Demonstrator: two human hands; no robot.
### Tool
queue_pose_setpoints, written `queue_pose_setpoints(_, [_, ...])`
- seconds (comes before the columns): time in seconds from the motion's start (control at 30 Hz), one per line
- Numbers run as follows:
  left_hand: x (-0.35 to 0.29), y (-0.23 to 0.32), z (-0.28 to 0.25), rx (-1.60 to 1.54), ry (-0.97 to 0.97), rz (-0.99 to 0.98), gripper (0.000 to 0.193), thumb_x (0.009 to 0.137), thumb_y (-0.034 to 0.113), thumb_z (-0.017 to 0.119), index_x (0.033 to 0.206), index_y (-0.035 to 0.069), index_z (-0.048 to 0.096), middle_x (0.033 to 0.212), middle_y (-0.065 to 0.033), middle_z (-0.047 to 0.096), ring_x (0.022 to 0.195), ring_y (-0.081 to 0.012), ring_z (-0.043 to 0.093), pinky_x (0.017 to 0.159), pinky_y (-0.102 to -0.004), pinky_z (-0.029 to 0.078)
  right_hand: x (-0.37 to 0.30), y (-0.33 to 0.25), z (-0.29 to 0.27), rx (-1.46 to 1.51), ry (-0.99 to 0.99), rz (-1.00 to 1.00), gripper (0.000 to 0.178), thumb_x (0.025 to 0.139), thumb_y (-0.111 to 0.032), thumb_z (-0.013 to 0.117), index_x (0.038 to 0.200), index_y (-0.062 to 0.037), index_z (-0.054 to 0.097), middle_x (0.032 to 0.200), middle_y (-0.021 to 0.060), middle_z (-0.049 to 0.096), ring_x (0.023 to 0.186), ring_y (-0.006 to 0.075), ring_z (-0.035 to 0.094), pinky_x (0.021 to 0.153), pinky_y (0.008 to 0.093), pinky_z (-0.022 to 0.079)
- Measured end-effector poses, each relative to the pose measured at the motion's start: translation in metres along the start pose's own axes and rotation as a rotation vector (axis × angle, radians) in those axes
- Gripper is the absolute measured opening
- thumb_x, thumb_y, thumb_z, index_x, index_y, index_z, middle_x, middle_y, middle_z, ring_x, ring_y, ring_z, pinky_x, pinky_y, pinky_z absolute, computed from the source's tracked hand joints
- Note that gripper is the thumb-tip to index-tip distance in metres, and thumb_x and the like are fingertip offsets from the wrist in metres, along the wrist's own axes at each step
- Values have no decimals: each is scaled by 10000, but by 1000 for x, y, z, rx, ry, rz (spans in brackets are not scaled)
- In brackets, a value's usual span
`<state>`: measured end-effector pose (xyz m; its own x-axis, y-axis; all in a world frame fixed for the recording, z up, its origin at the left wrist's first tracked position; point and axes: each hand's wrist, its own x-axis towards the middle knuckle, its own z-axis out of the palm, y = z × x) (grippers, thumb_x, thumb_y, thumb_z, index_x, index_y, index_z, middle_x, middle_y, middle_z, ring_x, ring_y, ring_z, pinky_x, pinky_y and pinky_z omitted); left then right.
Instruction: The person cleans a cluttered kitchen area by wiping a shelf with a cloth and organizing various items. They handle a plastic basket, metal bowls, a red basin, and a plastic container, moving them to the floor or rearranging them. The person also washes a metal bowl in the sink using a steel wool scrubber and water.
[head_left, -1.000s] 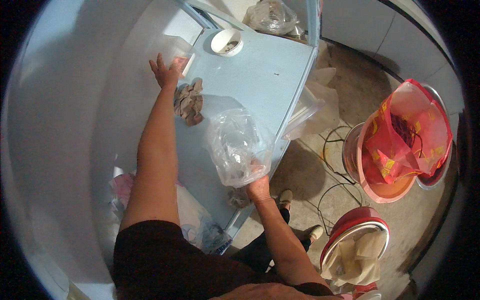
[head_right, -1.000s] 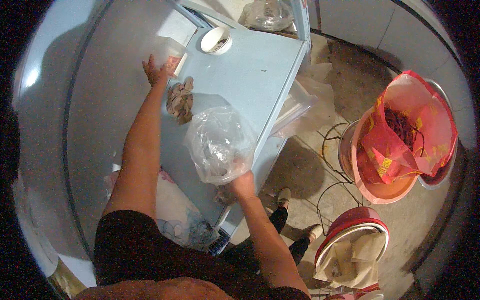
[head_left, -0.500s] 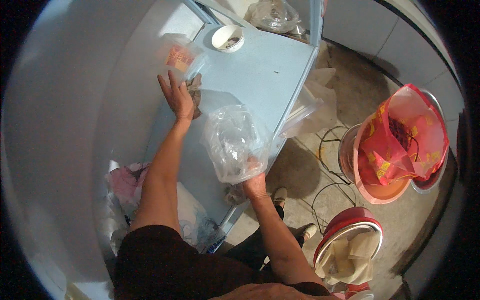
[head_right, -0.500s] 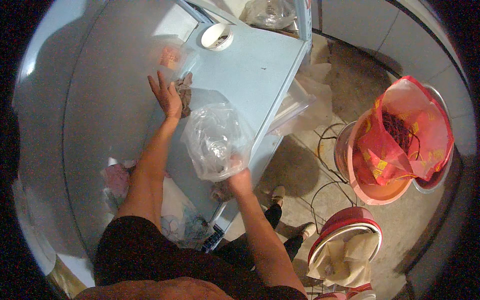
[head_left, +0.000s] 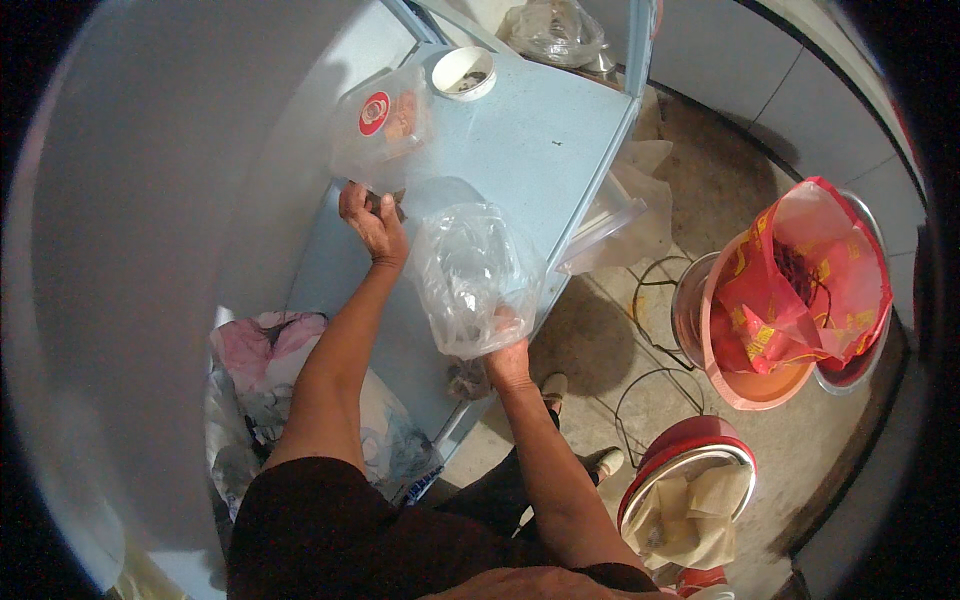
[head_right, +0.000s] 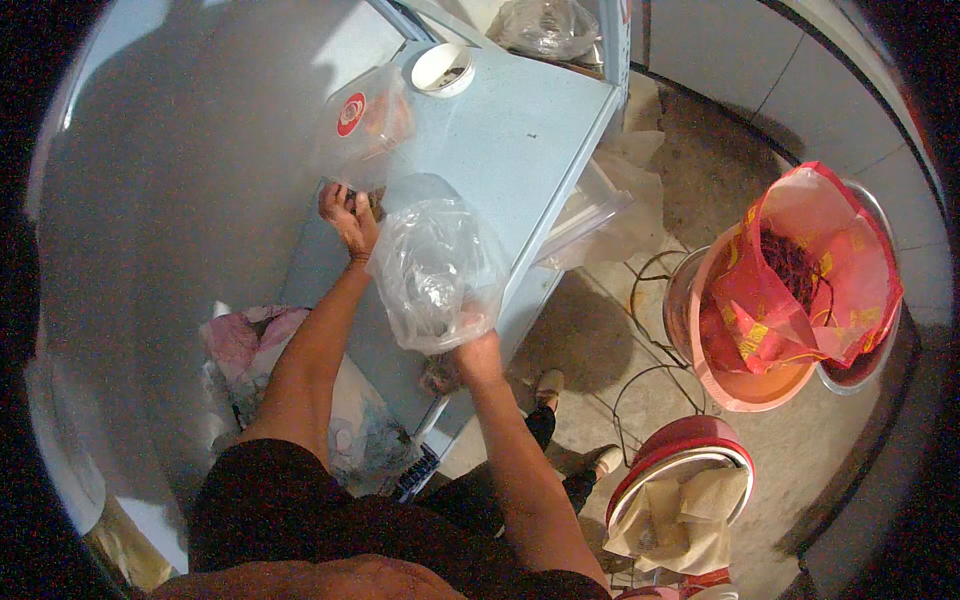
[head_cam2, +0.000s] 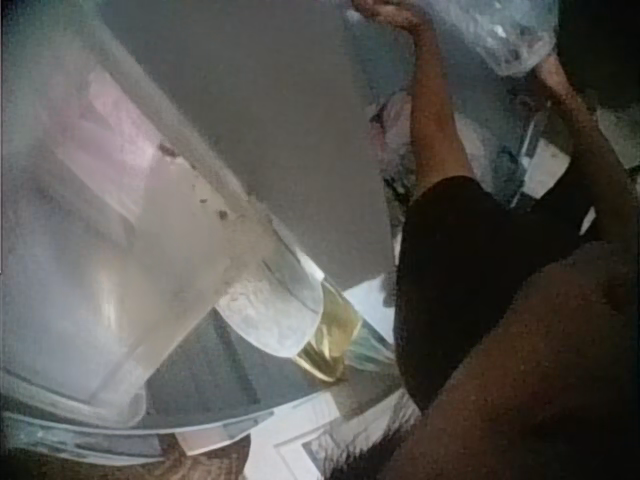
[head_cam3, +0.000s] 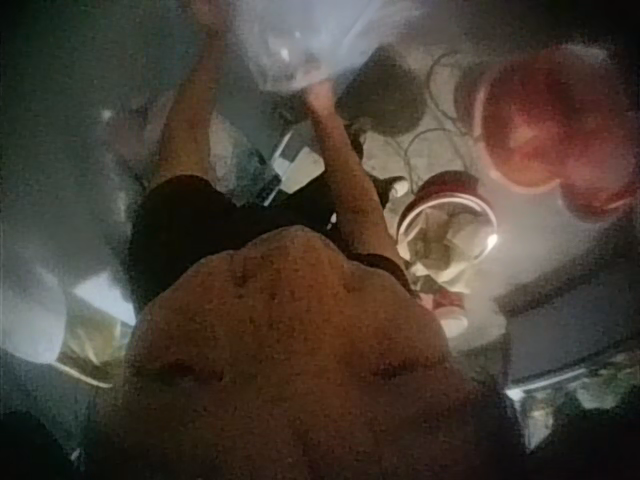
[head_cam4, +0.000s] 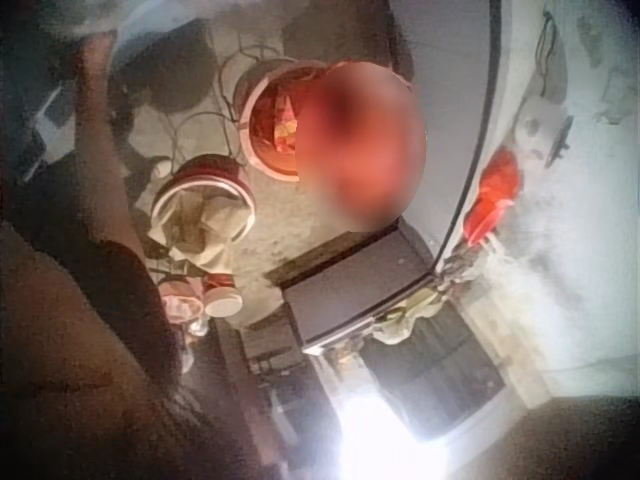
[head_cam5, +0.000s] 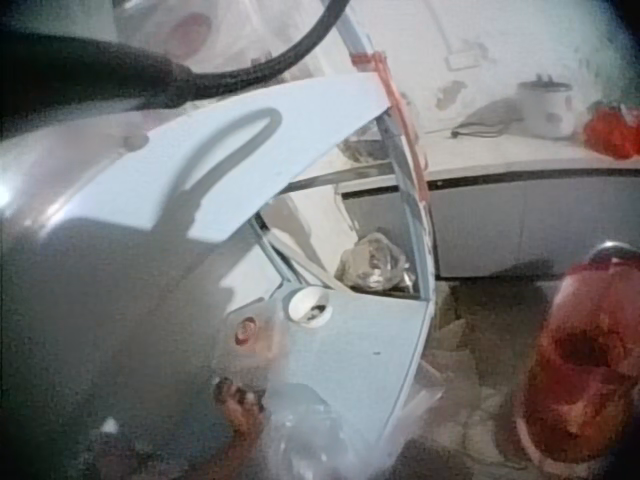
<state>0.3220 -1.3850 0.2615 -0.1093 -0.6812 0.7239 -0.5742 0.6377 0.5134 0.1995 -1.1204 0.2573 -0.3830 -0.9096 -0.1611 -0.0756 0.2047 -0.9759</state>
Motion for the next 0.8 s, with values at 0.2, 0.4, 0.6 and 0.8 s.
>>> queue_pose_setpoints(0.2, [52, 66, 0, -565, 216, -1019, 685, 825, 465, 604, 1330, 132, 284, 1344, -131, 308, 1179, -333, 385, 890, -546, 366, 2, 10, 3, -90, 39, -85, 233, 821, -157, 568, 1013, -27, 560, 974, 199, 578, 929, 378, 565, 805, 435, 461])
queue_pose_setpoints(0.4, [65, 48, -5, -789, -36, -1287, 700, 829, 487, 567, 1363, 120, 303, 1369, -126, 321, 1200, -358, 383, 948, -582, 355, 1, 5, 4, -146, 15, -61, 213, 804, -150, 589, 975, -27, 559, 946, 195, 577, 914, 378, 561, 784, 429, 462])
queue_pose_setpoints(0.6, [34, 72, -13, -1098, 78, -1030, 632, 883, 334, 559, 1372, 53, 275, 1382, -130, 332, 1241, -337, 373, 978, -513, 394, 2, 12, 1, -117, 57, -165, 208, 795, -132, 588, 971, -24, 556, 947, 195, 576, 904, 376, 562, 774, 428, 459])
queue_pose_setpoints(0.8, [35, 100, -11, -1137, 167, -825, 607, 889, 314, 566, 1372, 63, 297, 1349, -117, 401, 1228, -296, 411, 1005, -487, 380, 1, 12, 3, -119, 75, -204, 202, 786, -97, 589, 973, -24, 566, 955, 185, 579, 904, 369, 565, 781, 426, 458])
